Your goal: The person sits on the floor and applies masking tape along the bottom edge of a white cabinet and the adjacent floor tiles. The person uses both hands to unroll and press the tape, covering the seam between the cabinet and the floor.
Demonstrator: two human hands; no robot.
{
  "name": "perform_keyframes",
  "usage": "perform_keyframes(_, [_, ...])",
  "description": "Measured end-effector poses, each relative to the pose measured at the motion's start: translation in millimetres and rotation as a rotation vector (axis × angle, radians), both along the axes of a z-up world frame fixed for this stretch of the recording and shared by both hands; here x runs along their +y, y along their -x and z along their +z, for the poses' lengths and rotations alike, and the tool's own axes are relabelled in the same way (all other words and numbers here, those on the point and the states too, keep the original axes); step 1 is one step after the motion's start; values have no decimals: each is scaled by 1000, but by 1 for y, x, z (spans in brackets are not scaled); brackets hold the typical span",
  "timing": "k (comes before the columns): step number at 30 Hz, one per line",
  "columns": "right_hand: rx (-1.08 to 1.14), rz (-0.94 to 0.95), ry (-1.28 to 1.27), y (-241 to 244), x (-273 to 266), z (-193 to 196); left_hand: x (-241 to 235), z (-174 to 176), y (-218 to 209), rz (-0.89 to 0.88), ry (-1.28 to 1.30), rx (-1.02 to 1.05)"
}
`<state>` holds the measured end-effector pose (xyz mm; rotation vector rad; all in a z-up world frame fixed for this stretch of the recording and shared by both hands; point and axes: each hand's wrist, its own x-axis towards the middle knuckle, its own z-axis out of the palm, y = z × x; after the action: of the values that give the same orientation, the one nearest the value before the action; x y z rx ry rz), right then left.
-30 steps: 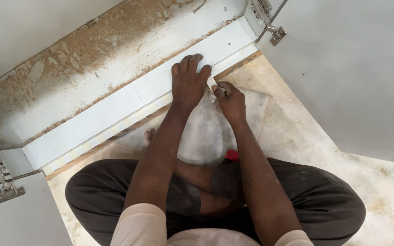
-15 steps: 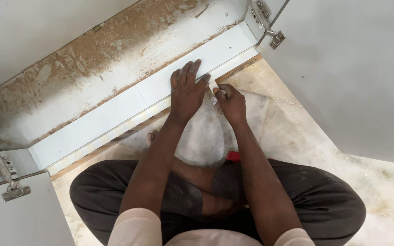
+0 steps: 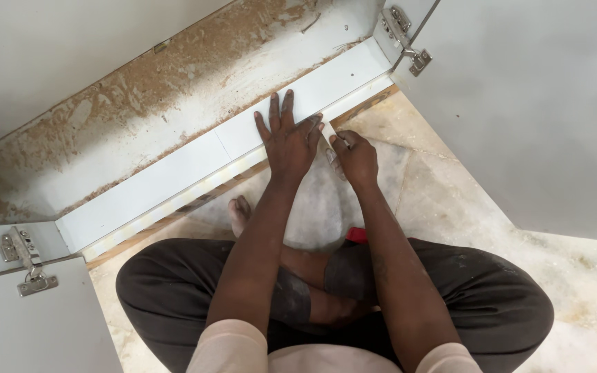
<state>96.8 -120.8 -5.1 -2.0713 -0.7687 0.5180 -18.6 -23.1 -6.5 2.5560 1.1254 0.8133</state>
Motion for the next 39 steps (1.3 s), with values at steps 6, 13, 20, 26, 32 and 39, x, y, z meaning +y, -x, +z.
perform_keyframes(6, [392,-70,165,3,-1,14,-6,-1,-10,51,-7,-35])
perform_keyframes(13, [213,-11,223,-7,6,3,-3,1,-18,5,-6,20])
perform_keyframes(20, [462,37,163,-28,21,-25,3,-4,-23,-83,-98,83])
perform_keyframes(26, [737,165,128,-57,37,-70,3,-10,-24,-96,-214,113])
perform_keyframes(32, [1008,227,118,-75,39,-106,3,-14,-23,-99,-256,114])
perform_keyframes(39, [1531,-129,67,-50,41,-139,4,-19,-26,-90,-265,128])
